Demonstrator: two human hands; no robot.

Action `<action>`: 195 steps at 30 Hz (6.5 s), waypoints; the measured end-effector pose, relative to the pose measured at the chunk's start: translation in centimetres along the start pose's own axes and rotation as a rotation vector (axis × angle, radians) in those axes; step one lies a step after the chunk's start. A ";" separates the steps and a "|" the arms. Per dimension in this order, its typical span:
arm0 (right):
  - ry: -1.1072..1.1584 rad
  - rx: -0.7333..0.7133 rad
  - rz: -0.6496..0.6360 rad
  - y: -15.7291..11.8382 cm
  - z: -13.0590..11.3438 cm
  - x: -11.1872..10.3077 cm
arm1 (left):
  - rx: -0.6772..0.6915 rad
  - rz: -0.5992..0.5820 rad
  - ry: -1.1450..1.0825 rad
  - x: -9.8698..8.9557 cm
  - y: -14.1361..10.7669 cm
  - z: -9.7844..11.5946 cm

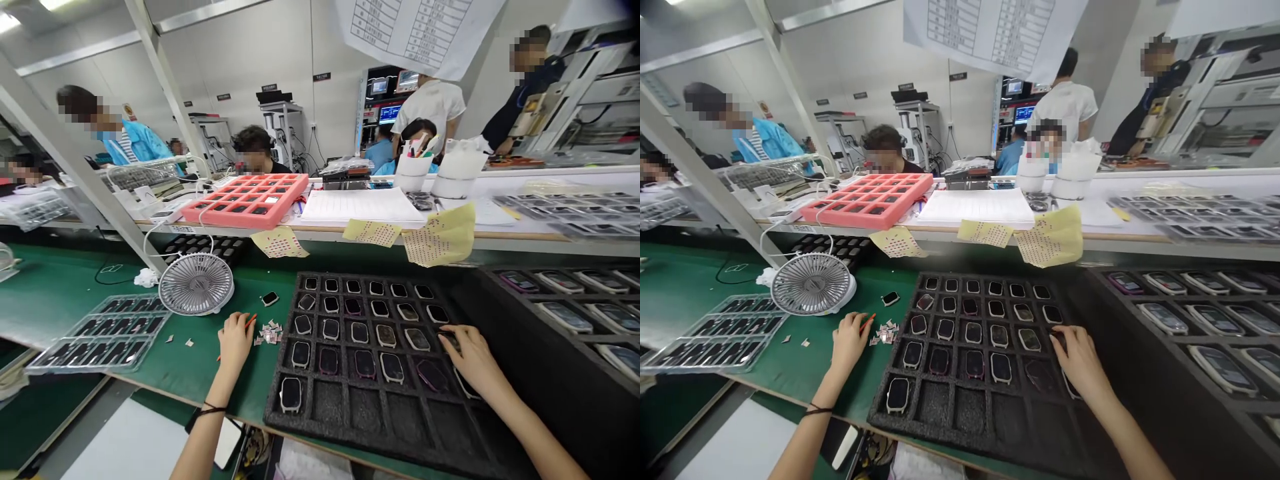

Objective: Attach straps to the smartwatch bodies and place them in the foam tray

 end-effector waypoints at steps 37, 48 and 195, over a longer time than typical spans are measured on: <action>-0.143 -0.891 -0.137 -11.7 -17.0 3.2 | 0.651 -0.606 0.136 -2.3 -3.1 12.6; -0.111 -0.872 -0.068 -11.8 -17.5 2.5 | 0.617 -0.603 -0.281 -2.8 -2.5 12.7; 2.072 0.338 -0.761 -8.6 -23.1 4.7 | 0.399 -0.883 -1.273 -3.2 -7.9 15.0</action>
Point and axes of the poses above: each hand's wrist, its own y-axis towards the middle knuckle, its own x-axis out of the palm, z = x × y, the point moved 4 cm from there along y, towards the middle knuckle, and after that the axes turned 9 degrees about -z, right-handed, at the moved point
